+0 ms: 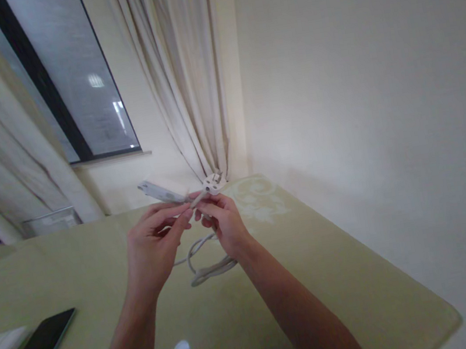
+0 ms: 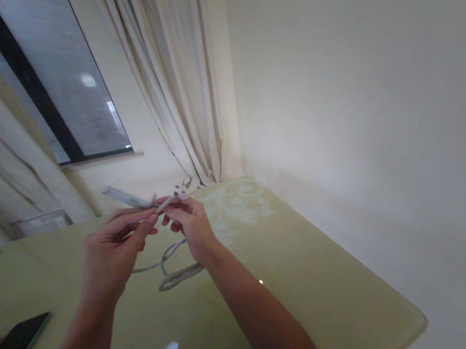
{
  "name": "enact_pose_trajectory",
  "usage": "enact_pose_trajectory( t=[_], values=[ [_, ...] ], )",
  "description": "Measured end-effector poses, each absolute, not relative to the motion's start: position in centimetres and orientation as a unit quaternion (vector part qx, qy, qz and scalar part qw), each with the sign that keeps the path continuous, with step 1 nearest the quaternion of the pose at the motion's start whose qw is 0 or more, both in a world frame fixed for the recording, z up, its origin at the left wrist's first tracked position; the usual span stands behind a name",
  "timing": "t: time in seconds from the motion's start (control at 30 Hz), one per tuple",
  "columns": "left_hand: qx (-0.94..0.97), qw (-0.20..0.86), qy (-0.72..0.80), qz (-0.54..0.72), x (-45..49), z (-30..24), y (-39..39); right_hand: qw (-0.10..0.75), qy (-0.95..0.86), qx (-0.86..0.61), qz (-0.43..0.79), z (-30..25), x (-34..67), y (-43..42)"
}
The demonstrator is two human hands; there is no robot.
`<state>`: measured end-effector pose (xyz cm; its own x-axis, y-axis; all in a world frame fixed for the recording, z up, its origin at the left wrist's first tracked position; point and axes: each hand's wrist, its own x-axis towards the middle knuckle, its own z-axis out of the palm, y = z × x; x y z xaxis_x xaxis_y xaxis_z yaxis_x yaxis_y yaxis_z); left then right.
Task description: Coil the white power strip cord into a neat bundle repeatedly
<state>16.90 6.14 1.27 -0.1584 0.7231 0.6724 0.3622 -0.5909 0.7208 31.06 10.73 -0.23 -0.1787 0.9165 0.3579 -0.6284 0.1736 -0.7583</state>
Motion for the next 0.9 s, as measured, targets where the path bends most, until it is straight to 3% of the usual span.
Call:
enact_pose_trajectory(
  t=[0.37,0.6,0.9],
  values=[
    [0.623,0.273,0.409,0.609,16.0,1.2,6.5,0.649,-0.424,-0.146,0.615,0.2,31.0,10.3],
    [0.68,0.137,0.527,0.491,15.4,1.5,6.8,0.699,-0.41,-0.138,0.57,0.8,31.1,10.0],
    [0.631,0.267,0.409,0.603,18.8,1.0,5.6,0.673,-0.377,-0.156,0.617,0.4,31.3,10.4]
  ],
)
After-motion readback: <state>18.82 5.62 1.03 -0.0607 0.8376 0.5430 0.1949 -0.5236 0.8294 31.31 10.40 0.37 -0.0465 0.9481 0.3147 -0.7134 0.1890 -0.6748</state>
